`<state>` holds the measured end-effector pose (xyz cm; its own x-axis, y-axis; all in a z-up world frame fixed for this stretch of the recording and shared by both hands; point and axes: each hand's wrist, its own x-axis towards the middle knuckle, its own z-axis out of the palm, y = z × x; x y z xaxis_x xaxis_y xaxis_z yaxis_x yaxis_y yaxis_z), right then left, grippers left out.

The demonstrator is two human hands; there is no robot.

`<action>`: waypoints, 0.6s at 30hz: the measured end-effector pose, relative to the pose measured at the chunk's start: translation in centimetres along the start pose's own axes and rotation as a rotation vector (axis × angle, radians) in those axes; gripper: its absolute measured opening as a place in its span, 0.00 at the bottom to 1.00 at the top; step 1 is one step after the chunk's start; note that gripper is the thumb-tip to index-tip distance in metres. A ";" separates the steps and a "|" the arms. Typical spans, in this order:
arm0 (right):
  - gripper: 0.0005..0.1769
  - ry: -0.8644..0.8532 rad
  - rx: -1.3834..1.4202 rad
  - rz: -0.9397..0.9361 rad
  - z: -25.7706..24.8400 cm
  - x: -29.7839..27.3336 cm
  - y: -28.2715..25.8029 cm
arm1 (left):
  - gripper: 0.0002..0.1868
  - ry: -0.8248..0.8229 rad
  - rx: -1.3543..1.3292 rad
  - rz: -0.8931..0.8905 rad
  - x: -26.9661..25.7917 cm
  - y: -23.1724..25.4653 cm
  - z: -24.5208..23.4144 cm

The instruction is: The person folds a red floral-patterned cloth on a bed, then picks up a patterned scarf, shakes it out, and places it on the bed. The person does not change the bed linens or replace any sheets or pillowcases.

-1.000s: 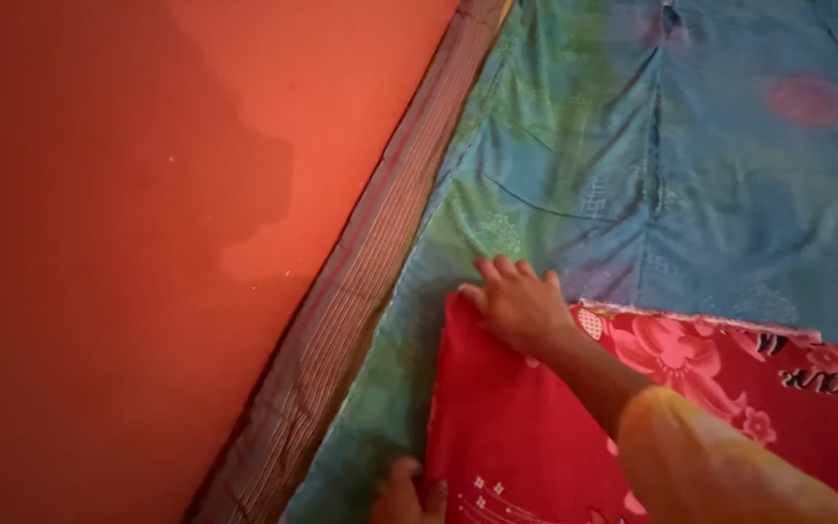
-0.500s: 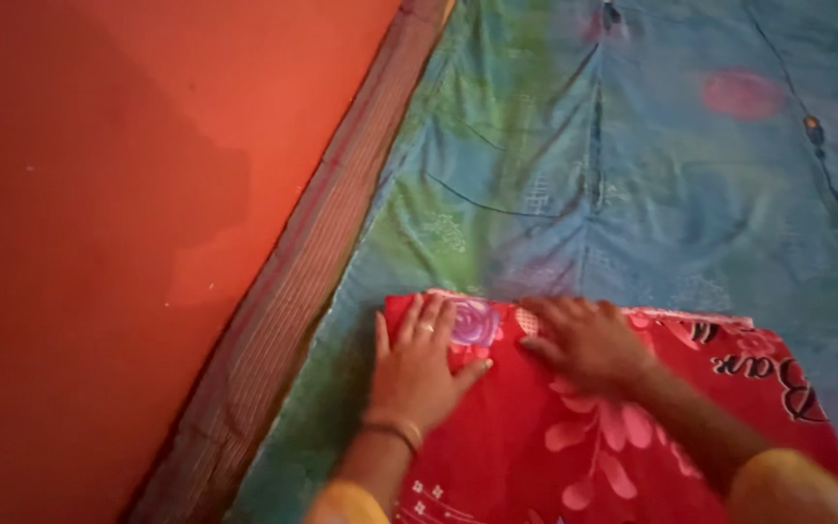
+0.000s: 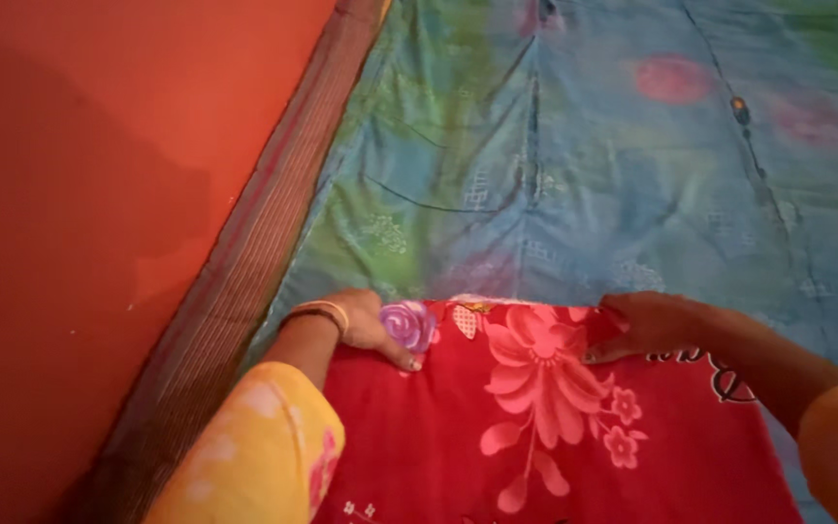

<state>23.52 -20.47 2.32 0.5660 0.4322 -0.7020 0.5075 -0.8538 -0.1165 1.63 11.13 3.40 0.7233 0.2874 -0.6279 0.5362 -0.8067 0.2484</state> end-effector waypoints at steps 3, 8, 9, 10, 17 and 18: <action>0.42 -0.050 0.034 -0.015 -0.6 -0.6 0.1 | 0.45 -0.025 -0.084 0.024 -0.3 -0.3 -0.3; 0.28 -0.130 0.080 -0.257 -1.1 -2.7 0.4 | 0.26 -0.262 -0.616 0.311 -3.8 -0.3 -1.1; 0.26 -0.158 0.111 -0.299 -1.2 -3.3 0.3 | 0.25 -0.278 -0.637 0.318 -4.4 0.1 -1.4; 0.24 -0.149 0.074 -0.264 -1.5 -4.1 0.3 | 0.25 -0.294 -0.659 0.325 -5.2 0.3 -1.8; 0.21 -0.067 -0.032 -0.180 -5.9 -12.9 2.4 | 0.26 -0.405 -0.622 0.471 -10.2 5.2 -6.8; 0.21 -0.057 -0.021 -0.191 -6.8 -14.4 3.3 | 0.25 -0.356 -0.586 0.531 -10.8 6.5 -7.9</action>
